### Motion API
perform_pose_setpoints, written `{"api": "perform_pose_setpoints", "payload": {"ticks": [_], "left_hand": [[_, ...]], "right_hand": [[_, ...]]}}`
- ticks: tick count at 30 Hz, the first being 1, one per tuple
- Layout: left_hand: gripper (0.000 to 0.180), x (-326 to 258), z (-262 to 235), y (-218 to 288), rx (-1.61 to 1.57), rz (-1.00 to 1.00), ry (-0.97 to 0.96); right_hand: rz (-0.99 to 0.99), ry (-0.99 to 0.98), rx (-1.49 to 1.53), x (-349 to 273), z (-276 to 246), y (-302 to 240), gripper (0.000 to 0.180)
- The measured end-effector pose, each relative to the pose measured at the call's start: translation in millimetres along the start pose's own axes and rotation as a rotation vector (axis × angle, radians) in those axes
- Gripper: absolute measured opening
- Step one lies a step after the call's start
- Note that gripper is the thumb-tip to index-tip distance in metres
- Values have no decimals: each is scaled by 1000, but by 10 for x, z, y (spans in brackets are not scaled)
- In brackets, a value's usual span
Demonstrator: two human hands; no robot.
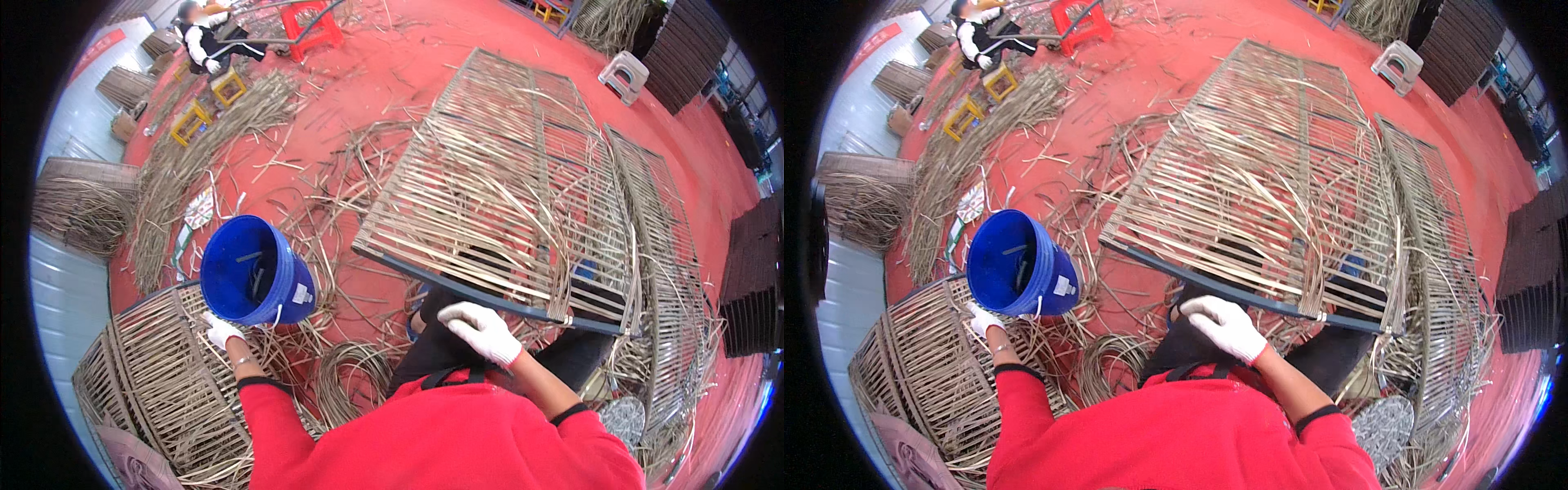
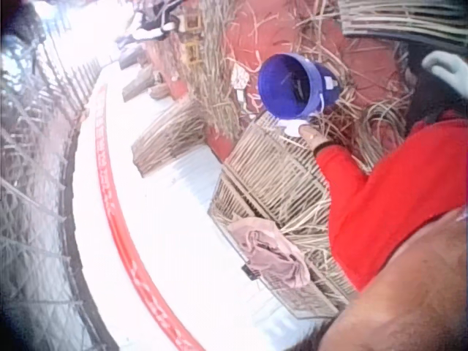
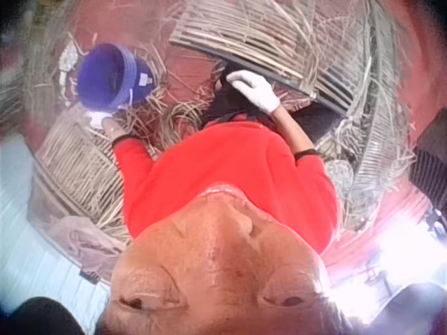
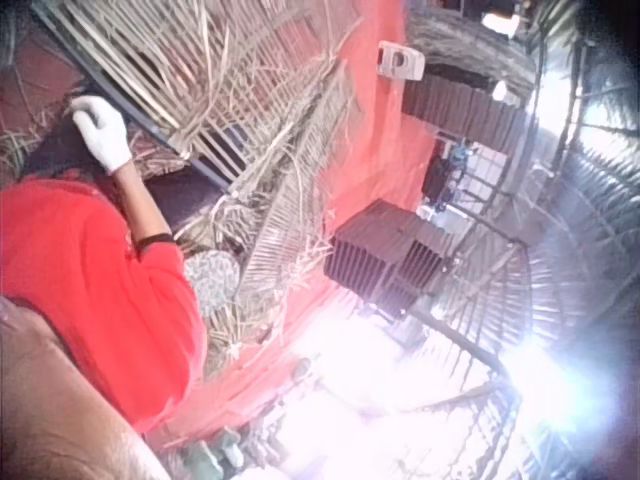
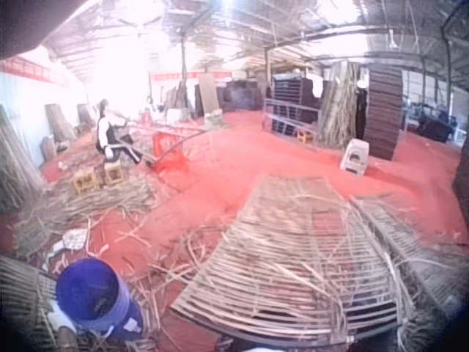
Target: The person sits on the floor and weaves dried palm fronds into a metal basket frame. They align bundles of fronds, secure them with a nail gun, and trim excess material. The person occasionally reaches for a blue bucket and continues attaching fronds to the frame.
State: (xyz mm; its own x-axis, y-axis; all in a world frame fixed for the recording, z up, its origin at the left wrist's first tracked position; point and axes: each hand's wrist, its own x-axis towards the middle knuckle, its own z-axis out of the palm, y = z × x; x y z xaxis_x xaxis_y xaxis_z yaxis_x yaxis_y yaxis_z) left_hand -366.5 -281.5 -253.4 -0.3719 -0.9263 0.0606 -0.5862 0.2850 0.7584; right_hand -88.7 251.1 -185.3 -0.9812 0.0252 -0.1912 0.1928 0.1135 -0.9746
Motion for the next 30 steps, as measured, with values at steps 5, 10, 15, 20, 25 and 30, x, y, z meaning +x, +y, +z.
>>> {"api": "perform_pose_setpoints", "payload": {"ticks": [5, 10, 15, 20, 25, 30], "left_hand": [[32, -1183, -760, 1224, -1069, 33, -679], [16, -2383, -1049, 2693, -1349, 538, -1152], [20, -2238, -735, 3614, -1155, 606, -967], [23, -1812, -42, 2967, -554, 812, -938], [31, -2982, 935, 1954, -497, 697, -1159], [38, -3165, 1287, 1975, -475, 669, -1121]], "right_hand": [[15, -35, 136, -234, -152, -265, 25], [-170, 27, 61, -402, -432, -536, 23], [-255, 296, -100, -669, -803, -472, 22], [-172, 406, 70, -625, -925, -100, 23], [-205, 313, -178, -475, -900, 106, 22], [-53, 368, -60, -391, -865, 56, 22]]}}
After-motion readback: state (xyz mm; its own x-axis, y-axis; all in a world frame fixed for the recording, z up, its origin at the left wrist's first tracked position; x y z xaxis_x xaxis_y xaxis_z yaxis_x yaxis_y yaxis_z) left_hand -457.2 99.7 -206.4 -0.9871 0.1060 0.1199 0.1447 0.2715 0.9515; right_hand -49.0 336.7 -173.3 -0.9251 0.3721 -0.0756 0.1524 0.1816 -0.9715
